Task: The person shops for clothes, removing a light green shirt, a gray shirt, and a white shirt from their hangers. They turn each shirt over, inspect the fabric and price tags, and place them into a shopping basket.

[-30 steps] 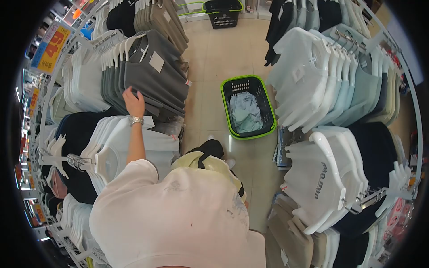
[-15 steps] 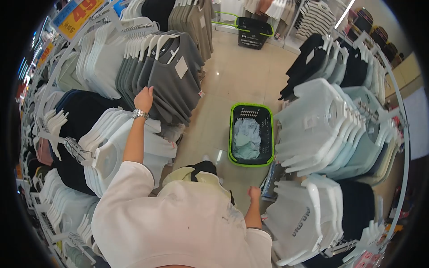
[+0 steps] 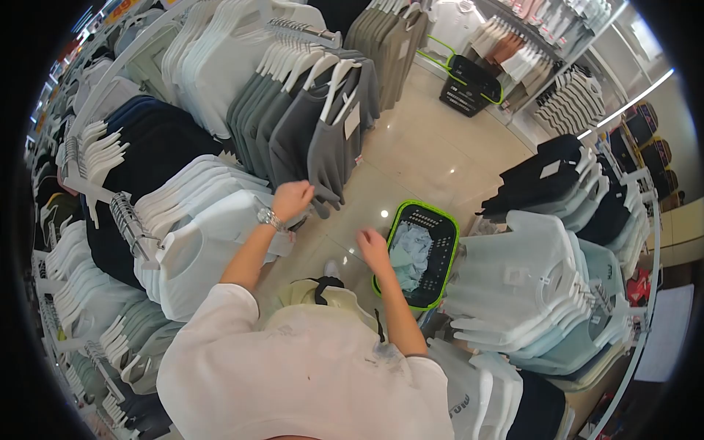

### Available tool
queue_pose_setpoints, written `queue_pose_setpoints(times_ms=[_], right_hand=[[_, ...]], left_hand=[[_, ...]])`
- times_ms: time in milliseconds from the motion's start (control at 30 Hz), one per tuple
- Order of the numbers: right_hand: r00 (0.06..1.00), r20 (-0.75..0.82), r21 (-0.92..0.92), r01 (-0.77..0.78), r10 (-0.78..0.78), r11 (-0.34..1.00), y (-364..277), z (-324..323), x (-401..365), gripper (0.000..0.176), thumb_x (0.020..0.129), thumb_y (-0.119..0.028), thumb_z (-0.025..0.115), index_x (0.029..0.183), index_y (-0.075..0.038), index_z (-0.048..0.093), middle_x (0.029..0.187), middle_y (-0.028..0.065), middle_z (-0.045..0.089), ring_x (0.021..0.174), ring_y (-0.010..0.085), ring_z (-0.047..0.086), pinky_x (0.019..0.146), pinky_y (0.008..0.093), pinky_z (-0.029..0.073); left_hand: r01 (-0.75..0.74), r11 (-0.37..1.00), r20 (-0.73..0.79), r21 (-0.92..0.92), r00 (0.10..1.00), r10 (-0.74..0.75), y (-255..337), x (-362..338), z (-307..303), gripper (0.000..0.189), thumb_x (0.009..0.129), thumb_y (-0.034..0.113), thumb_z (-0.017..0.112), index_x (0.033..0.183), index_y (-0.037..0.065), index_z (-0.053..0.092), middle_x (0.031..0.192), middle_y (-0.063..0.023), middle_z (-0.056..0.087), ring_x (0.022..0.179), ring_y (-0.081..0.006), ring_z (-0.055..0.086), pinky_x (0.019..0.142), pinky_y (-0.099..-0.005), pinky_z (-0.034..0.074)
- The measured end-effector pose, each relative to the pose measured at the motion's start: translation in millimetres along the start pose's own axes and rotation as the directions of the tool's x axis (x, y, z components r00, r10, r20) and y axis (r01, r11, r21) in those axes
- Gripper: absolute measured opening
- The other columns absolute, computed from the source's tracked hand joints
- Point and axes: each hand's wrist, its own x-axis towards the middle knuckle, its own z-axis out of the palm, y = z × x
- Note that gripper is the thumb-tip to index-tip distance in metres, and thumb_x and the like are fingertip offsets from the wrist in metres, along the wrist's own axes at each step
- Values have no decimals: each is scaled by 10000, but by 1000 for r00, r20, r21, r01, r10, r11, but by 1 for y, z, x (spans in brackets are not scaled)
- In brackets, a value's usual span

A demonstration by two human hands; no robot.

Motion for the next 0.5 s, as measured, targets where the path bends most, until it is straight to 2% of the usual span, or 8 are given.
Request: queue_pose_setpoints(times_ms=[67, 133, 200, 333, 433, 500], right_hand=[[993, -17, 62, 120, -119, 991, -71, 11, 25, 360, 819, -278, 547, 1008, 28, 556, 763, 129, 593, 696, 199, 563, 660, 301, 448], [963, -66, -75, 256, -261, 964, -118, 24, 46, 345, 828, -297, 563, 1004, 0, 562, 748, 88, 605, 631, 174, 557, 589, 295, 445], [946, -45, -244, 302, -321, 922, -144, 35, 60, 334, 824, -324, 560, 950, -15, 571, 722, 121, 597, 621, 230, 566, 577, 328, 444], [943, 11, -468, 298, -332, 832, -150, 53, 88, 303, 825, -330, 537, 775, -32, 566, 652, 169, 561, 593, 327, 554, 532, 393, 430], [882, 29, -543, 410, -471, 733, -135, 57, 100, 292, 800, -274, 553, 636, -34, 518, 613, 178, 537, 571, 354, 534, 499, 422, 417], [846, 99, -529, 491, -524, 693, -122, 55, 98, 266, 770, -240, 574, 609, -36, 516, 600, 164, 537, 538, 347, 527, 484, 424, 414]], left_hand=[[2, 1000, 39, -27, 999, -1, -1, -12, 15, 224, 795, 221, 532, 660, 43, 528, 605, -159, 551, 576, -340, 549, 527, -433, 426], [6, 999, 46, -53, 999, -3, 3, -25, 30, 229, 782, 232, 534, 648, 46, 538, 605, -156, 562, 569, -333, 558, 520, -435, 434], [35, 989, 63, -143, 998, -27, 16, -31, 33, 210, 774, 220, 541, 652, 49, 544, 601, -149, 566, 560, -327, 560, 515, -435, 433], [66, 969, 83, -238, 995, -47, 41, -34, 25, 165, 762, 197, 551, 677, 56, 556, 607, -132, 581, 544, -321, 560, 511, -426, 436], [127, 975, 271, -182, 960, -74, 27, -44, 47, 184, 779, 204, 558, 813, 27, 593, 678, -153, 603, 629, -296, 594, 572, -365, 456], [297, 874, 278, -385, 940, -197, 23, -40, 35, 192, 788, 201, 555, 856, 24, 587, 692, -152, 602, 661, -270, 603, 601, -338, 460]])
